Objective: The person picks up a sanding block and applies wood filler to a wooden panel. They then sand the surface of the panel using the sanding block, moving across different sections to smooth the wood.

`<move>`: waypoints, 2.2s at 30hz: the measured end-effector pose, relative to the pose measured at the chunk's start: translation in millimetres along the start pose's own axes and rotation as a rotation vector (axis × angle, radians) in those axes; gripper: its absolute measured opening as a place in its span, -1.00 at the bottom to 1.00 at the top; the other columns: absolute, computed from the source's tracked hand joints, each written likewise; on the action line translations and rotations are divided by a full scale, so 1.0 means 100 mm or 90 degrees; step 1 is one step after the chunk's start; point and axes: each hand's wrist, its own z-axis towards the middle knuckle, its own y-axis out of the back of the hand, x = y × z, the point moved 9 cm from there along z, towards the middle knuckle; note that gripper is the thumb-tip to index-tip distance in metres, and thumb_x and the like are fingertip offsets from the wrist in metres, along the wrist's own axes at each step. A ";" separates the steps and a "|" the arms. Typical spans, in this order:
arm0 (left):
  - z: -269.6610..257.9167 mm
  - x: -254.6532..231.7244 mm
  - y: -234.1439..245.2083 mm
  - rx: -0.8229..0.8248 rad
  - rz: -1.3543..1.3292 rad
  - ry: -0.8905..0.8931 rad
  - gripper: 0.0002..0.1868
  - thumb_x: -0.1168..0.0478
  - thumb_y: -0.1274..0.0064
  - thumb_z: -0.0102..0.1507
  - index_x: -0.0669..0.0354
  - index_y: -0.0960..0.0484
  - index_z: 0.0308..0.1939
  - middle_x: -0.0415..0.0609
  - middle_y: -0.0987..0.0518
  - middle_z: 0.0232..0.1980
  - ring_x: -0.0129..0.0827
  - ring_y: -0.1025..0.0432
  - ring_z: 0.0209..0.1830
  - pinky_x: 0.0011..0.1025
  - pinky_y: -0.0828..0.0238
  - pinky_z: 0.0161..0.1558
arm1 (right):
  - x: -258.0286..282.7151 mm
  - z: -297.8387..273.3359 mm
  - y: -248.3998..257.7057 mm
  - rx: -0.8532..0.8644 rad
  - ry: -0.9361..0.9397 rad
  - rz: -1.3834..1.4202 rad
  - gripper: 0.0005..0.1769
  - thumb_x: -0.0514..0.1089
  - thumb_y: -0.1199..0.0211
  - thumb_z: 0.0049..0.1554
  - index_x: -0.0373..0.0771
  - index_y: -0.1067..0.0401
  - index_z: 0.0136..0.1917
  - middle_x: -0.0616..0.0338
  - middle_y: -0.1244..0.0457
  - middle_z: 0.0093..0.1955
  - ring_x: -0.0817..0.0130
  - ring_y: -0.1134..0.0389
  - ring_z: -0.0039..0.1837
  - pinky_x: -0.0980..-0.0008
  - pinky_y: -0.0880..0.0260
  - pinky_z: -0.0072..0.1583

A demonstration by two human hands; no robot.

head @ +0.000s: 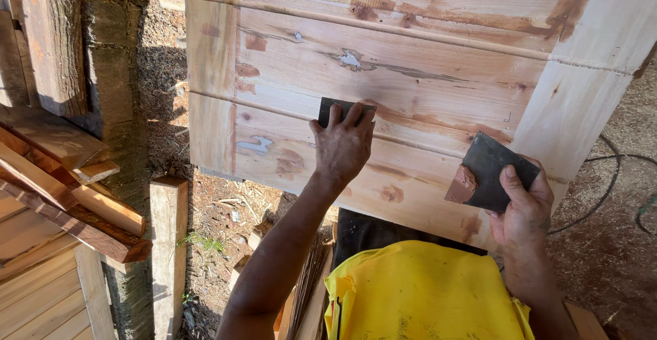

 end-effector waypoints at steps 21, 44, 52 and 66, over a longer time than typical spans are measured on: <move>-0.09 0.49 0.18 -0.077 0.028 -0.002 -0.67 0.17 0.01 0.32 -0.05 -0.62 0.17 -0.34 -0.46 0.20 -0.19 -0.28 0.21 0.29 -0.22 -0.04 | -0.05 0.04 -0.16 -0.004 -0.021 -0.010 -0.83 -0.19 -0.24 0.37 -0.26 -0.38 0.19 0.20 -0.32 -0.06 0.50 -0.26 -0.27 0.53 -0.12 -0.41; -0.32 1.39 0.22 -0.076 0.047 -0.027 -0.66 0.16 -0.04 0.34 -0.05 -0.63 0.20 -0.34 -0.48 0.20 -0.20 -0.31 0.21 0.22 -0.19 -0.04 | -0.24 -0.09 -0.49 0.030 -0.032 0.012 -0.89 -0.24 -0.27 0.43 -0.29 -0.36 0.12 0.16 -0.32 -0.01 0.46 -0.33 -0.16 0.47 -0.30 -0.21; -0.26 1.76 0.29 -0.084 0.025 -0.008 -0.71 0.13 -0.05 0.34 -0.09 -0.65 0.14 -0.38 -0.52 0.14 -0.28 -0.33 0.13 0.21 -0.19 -0.06 | -0.28 -0.04 -0.63 0.018 -0.046 -0.033 -0.90 -0.19 -0.25 0.42 -0.25 -0.39 0.12 0.20 -0.32 -0.09 0.45 -0.30 -0.20 0.48 -0.21 -0.34; -0.23 2.36 0.48 -0.113 0.036 -0.020 -0.75 0.11 -0.07 0.36 -0.09 -0.68 0.11 -0.37 -0.53 0.14 -0.35 -0.33 0.12 0.07 -0.19 -0.05 | -0.28 0.01 -0.83 0.025 -0.037 -0.055 -0.88 -0.23 -0.24 0.46 -0.32 -0.37 0.11 0.12 -0.35 -0.02 0.42 -0.33 -0.20 0.47 -0.19 -0.32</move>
